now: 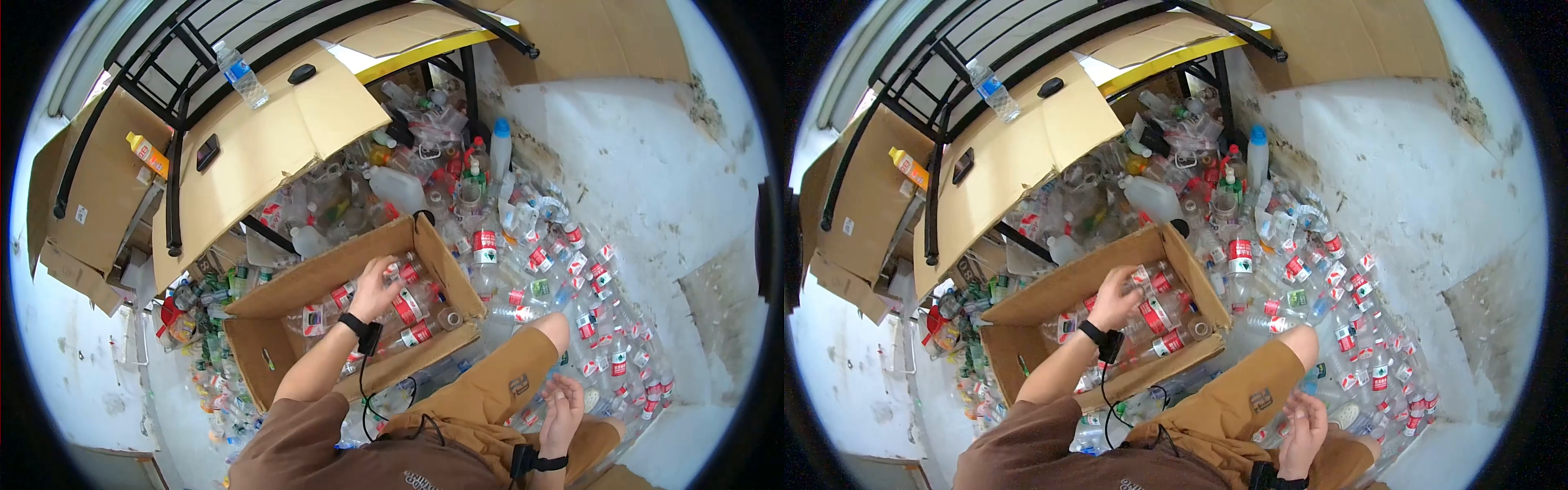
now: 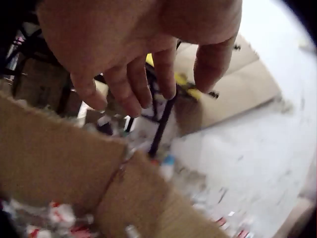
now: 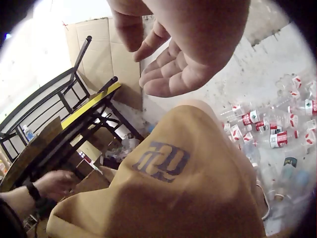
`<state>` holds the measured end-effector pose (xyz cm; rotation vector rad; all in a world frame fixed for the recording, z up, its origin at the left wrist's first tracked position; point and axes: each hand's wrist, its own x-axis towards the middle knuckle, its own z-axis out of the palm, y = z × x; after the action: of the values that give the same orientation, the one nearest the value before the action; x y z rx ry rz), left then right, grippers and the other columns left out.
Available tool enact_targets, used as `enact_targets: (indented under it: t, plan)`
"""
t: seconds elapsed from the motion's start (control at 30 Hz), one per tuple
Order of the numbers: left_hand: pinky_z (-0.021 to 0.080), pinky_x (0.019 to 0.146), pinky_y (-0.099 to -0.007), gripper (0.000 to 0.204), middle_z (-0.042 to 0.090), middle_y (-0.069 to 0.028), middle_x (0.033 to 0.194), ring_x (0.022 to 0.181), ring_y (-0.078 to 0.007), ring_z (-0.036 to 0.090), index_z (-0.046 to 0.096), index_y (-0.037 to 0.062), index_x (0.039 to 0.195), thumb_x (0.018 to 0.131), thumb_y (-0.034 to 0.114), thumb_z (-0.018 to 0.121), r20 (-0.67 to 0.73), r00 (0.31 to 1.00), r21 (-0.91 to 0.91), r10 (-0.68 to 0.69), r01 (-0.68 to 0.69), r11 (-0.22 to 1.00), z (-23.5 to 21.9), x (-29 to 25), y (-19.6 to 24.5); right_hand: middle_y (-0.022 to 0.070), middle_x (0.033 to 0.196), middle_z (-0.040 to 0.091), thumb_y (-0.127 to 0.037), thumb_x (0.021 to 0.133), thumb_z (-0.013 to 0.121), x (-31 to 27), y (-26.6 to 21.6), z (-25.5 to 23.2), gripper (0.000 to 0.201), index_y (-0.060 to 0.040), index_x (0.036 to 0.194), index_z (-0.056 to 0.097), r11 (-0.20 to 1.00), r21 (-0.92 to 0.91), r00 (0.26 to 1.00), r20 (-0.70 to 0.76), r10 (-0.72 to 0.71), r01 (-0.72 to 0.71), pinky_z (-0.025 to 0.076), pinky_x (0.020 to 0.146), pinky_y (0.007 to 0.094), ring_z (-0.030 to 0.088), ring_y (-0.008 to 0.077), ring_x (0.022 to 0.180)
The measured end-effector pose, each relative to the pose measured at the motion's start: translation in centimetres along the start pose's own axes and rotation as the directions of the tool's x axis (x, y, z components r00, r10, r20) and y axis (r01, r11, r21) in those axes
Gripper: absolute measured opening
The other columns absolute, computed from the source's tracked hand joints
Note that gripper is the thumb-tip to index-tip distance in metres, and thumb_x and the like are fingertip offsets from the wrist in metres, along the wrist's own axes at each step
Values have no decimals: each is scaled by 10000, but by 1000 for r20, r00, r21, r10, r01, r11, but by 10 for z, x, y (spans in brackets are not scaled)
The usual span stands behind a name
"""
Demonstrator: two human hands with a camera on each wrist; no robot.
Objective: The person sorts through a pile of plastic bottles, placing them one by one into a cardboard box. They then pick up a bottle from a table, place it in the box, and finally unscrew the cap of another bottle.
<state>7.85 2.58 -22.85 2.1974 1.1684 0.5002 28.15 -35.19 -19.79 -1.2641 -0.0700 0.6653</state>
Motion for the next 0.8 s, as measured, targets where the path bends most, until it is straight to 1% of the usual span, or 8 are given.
enact_targets:
  t: [0.13, 0.37, 0.53, 0.57, 0.6, 0.67, 0.73, 0.8]
  plan:
    - [407, 990, -336, 415, 568, -55, 1185, 1145, -179, 522, 516, 30, 1246, 843, 75, 600, -90, 970, -493, 226, -241, 836, -68, 45, 91, 112, 1130, 570, -25, 882, 514, 4, 0, -2, 223, -31, 1104, 525, 1000, -20, 999, 43, -10, 10, 471, 811, 299, 565, 175, 966]
    - [408, 900, -377, 335, 575, -96, 1145, 1071, -230, 539, 502, 75, 1188, 900, 233, 568, -311, 948, -843, 65, -307, 441, -260, 170, 154, 92, 1093, 579, -28, 880, 526, 6, -26, 13, 214, -39, 1093, 533, 999, -38, 999, -31, 18, -19, 473, 800, 291, 570, 170, 951]
    - [379, 647, -364, 249, 513, -39, 946, 783, -177, 492, 523, 139, 974, 805, 282, 636, -394, 841, -787, -372, -100, 608, -355, 287, 71, 93, 1059, 591, -26, 871, 518, 17, -22, -7, 222, -42, 1091, 533, 999, 40, 997, -79, 11, -8, 494, 771, 296, 589, 179, 918]
    - [367, 617, -363, 239, 507, -36, 904, 745, -165, 476, 519, 143, 945, 791, 280, 641, -407, 793, -780, -454, -42, 625, -361, 301, 54, 100, 1144, 564, -75, 896, 535, 13, -32, -6, 270, -28, 1161, 518, 989, -134, 994, -99, 54, -67, 471, 854, 344, 556, 220, 1019]
    - [489, 689, -406, 395, 585, -147, 1004, 826, -237, 608, 532, -13, 1051, 731, 174, 669, -441, 801, -724, -404, -52, 688, -377, 329, 5, 108, 1229, 536, -125, 921, 551, 12, -37, -5, 332, -14, 1231, 503, 945, -303, 988, -126, 89, -124, 449, 936, 392, 522, 262, 1119]
    - [503, 778, -452, 485, 578, -187, 1050, 912, -294, 618, 467, -69, 1110, 720, 126, 679, -579, 682, -643, -447, -44, 765, -368, 333, -5, 125, 1193, 547, -101, 918, 534, 12, -33, -13, 302, -18, 1208, 509, 987, -99, 983, -145, 113, -128, 470, 903, 368, 529, 252, 1109]
    - [486, 851, -470, 664, 531, -234, 1156, 1025, -339, 583, 334, -93, 1229, 706, 95, 698, -555, 685, -754, -472, -174, 634, -365, 347, -27, 129, 1162, 560, -96, 916, 535, 12, -35, -20, 288, -6, 1189, 510, 963, -130, 942, -273, 196, -238, 488, 875, 382, 557, 265, 1067]
    - [433, 929, -496, 832, 418, -262, 1295, 1170, -341, 484, 195, -52, 1309, 691, 96, 732, -561, 643, -699, -521, -30, 715, -365, 361, -51, 138, 1144, 568, -97, 916, 534, 10, -37, -33, 283, 0, 1181, 509, 957, -126, 939, -261, 223, -262, 496, 861, 392, 571, 271, 1039]
